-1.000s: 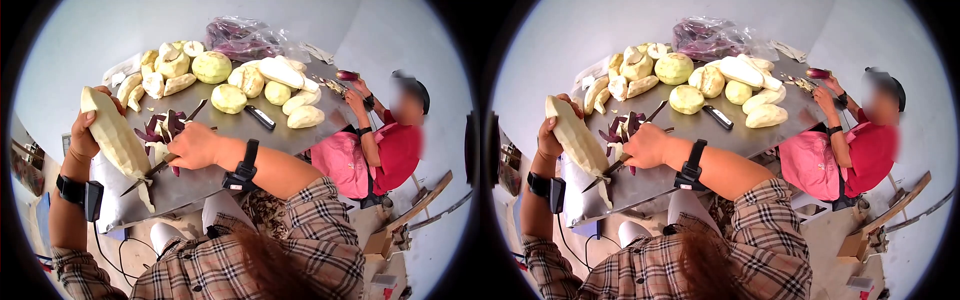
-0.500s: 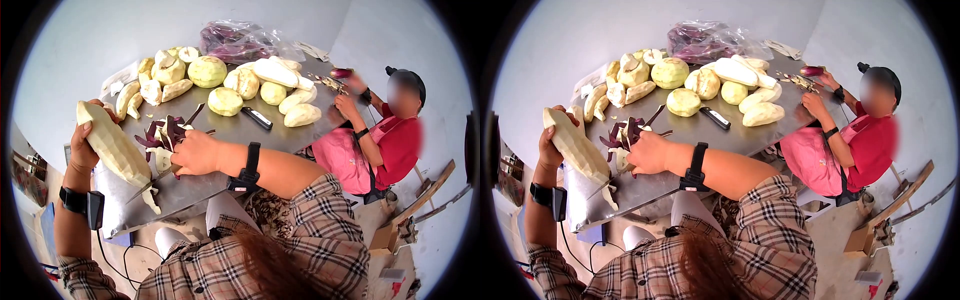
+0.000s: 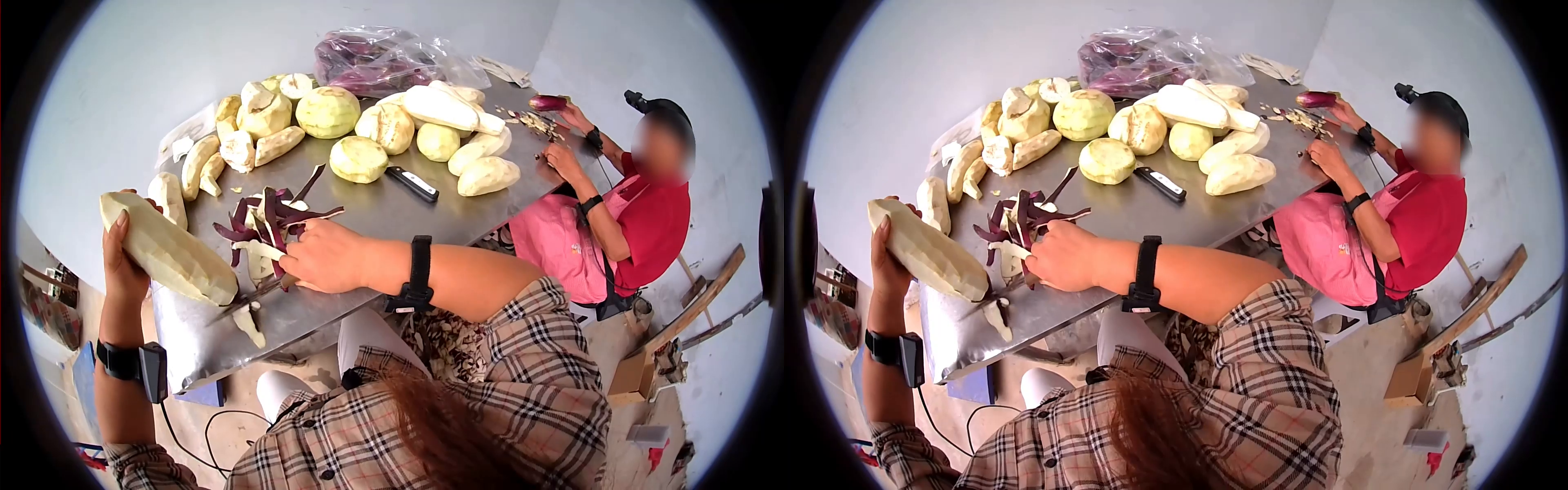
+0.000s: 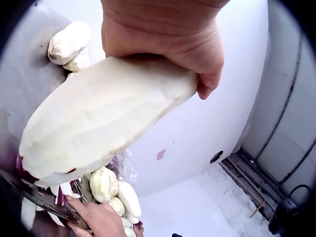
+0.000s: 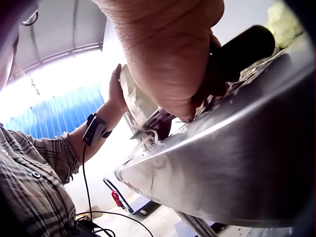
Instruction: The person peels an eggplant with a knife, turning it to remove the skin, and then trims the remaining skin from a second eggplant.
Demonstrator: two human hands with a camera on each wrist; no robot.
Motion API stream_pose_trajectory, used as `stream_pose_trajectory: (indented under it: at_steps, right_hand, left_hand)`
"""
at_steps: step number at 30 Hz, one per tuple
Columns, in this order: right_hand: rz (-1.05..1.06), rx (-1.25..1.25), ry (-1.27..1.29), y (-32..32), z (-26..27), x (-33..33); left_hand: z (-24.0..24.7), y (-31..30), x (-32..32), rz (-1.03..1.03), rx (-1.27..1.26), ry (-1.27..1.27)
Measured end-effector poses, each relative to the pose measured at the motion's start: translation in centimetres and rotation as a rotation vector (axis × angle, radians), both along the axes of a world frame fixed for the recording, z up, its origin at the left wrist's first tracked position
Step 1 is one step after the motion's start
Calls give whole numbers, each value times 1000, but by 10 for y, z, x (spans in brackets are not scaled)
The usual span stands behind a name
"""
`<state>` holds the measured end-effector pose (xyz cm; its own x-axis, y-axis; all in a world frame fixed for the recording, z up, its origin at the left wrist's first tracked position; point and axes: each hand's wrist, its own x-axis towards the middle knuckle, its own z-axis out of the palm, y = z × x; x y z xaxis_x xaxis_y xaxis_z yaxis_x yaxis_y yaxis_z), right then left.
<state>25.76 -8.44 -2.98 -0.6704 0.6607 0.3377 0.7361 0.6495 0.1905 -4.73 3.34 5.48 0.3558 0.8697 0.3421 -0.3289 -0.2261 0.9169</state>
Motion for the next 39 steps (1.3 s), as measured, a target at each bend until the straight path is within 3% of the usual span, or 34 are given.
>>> stream_pose_trajectory:
  at_steps: [4, 13, 17, 20, 22, 26, 30, 36, 39]
  right_hand:
    - [-39, 73, -62, -1, -5, -1]
    - [18, 56, 242, -4, -1, 13]
    - [-15, 78, 198, -8, 4, 21]
    - [-76, -24, 123, -10, 2, 28]
    - [-57, -20, 202, -12, 7, 31]
    - [-81, -5, 275, -14, 13, 40]
    - [-41, 1, 389, -13, 19, 47]
    - [-48, -168, 346, -13, 45, 46]
    - [-55, -179, 348, -13, 52, 37]
  left_hand:
    - [1, -7, -3, 42, 60, 50]
    - [5, -7, -15, -42, 76, 101]
    - [9, -12, -14, -30, 47, 138]
    - [17, -14, -11, -22, 66, 249]
    - [23, -19, -9, 18, 70, 328]
    - [24, -22, -5, 97, 103, 338]
    - [25, -20, -3, 22, 153, 317]
    - [27, -19, 9, 22, 258, 425]
    - [24, -12, 14, -17, 183, 313]
